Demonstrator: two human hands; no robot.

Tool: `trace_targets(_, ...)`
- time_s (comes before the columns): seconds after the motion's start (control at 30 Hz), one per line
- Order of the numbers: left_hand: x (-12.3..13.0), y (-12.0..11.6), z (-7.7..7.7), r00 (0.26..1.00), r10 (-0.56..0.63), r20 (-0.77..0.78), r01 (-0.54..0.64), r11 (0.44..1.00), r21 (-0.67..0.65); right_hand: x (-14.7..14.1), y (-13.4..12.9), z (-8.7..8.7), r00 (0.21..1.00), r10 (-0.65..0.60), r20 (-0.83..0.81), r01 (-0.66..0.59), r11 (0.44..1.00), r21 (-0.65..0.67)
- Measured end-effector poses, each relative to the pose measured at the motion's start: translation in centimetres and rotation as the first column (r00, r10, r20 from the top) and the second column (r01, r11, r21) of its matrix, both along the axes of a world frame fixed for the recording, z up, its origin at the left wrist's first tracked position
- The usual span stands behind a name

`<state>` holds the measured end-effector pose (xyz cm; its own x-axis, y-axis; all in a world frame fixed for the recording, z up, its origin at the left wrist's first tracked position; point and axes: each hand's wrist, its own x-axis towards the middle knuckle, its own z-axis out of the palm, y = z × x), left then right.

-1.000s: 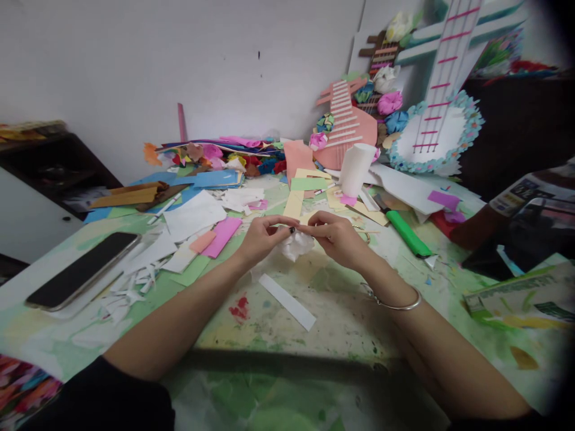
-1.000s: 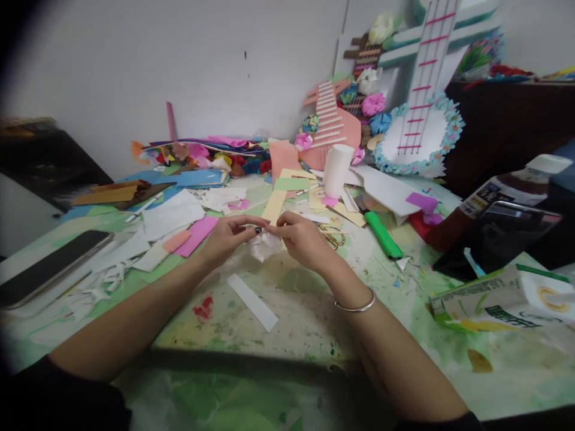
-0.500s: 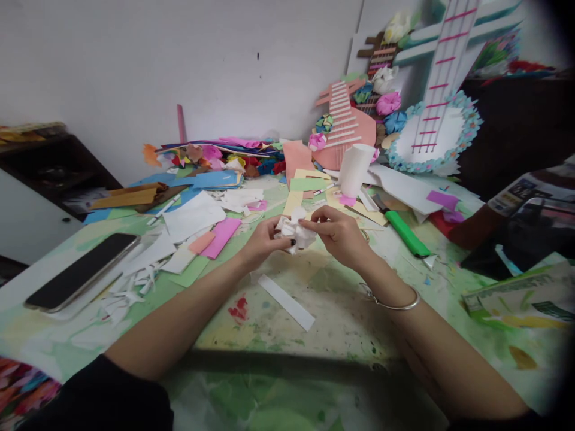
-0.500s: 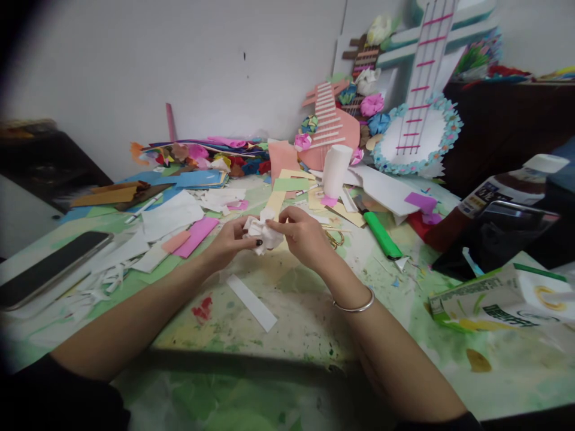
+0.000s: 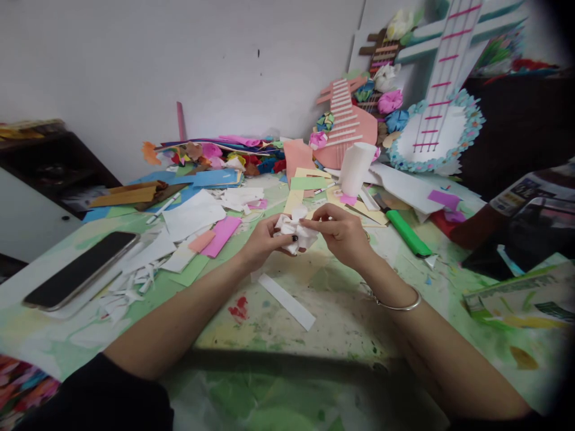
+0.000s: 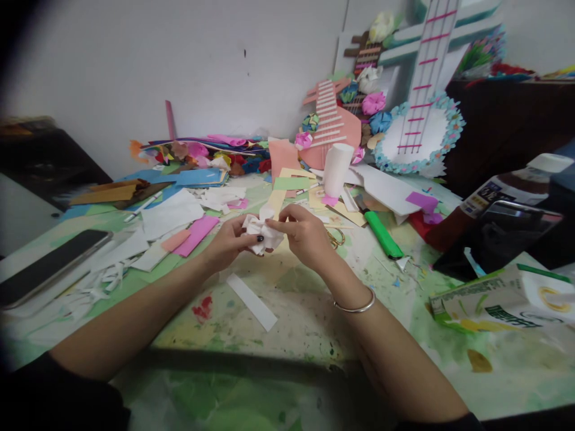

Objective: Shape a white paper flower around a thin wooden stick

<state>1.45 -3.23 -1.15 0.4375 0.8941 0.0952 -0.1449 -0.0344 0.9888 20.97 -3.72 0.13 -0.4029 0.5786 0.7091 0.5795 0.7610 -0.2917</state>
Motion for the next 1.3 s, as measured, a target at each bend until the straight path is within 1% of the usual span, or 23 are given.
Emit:
trace_targets(0.17,0.1,-0.1,0.2,1.0,-0.013,0.014,0.014,1.0,-0.011,0.0,-0.1,0.1,0.999,-0.007,-0.033,0.006,1.0,-0.015)
trace_targets(0.53,0.1,-0.3,0.4,1.0,-0.007,0.007,0.007,1.0,-0.011,-0.1,-0.1,0.1,0.999,-0.005,-0.045,0.006,1.0,0.026)
trace_targets(0.73,0.2,-0.1,0.2,1.0,0.028,0.007,-0.028,0.999,0.022,-0.1,-0.1,0.1,0.999,-0.015,-0.029,0.015,1.0,0.011)
trace_targets(0.83,0.1,0.1,0.0,0.997,0.079,-0.023,-0.077,0.995,0.066,0.5,0.2,0.7,1.0,0.002,0.01,-0.002,0.999,-0.042)
trace_targets(0.93,0.0,0.3,0.1,0.986,0.149,-0.075,-0.141,0.984,0.105,2.1,0.5,1.6,0.999,-0.035,0.039,0.039,0.994,-0.102)
trace_targets(1.0,0.0,0.4,0.2,0.979,0.177,-0.1,-0.164,0.978,0.127,3.3,0.7,2.3,0.997,-0.081,0.009,0.081,0.987,-0.142)
trace_targets(1.07,-0.1,0.5,0.3,0.975,0.193,-0.115,-0.175,0.973,0.152,4.4,0.9,2.7,0.991,-0.122,-0.06,0.109,0.977,-0.183)
trace_targets(1.13,-0.2,0.5,0.2,0.971,0.206,-0.123,-0.181,0.965,0.191,4.8,1.0,2.9,0.977,-0.135,-0.166,0.091,0.964,-0.248)
trace_targets(1.2,-0.2,0.6,0.1,0.971,0.192,-0.142,-0.156,0.96,0.234,4.5,1.0,2.8,0.961,-0.13,-0.242,0.04,0.938,-0.345)
trace_targets(1.3,-0.1,0.5,0.0,0.976,0.113,-0.184,-0.065,0.966,0.252,3.3,0.8,2.3,0.967,-0.078,-0.241,-0.053,0.868,-0.494)
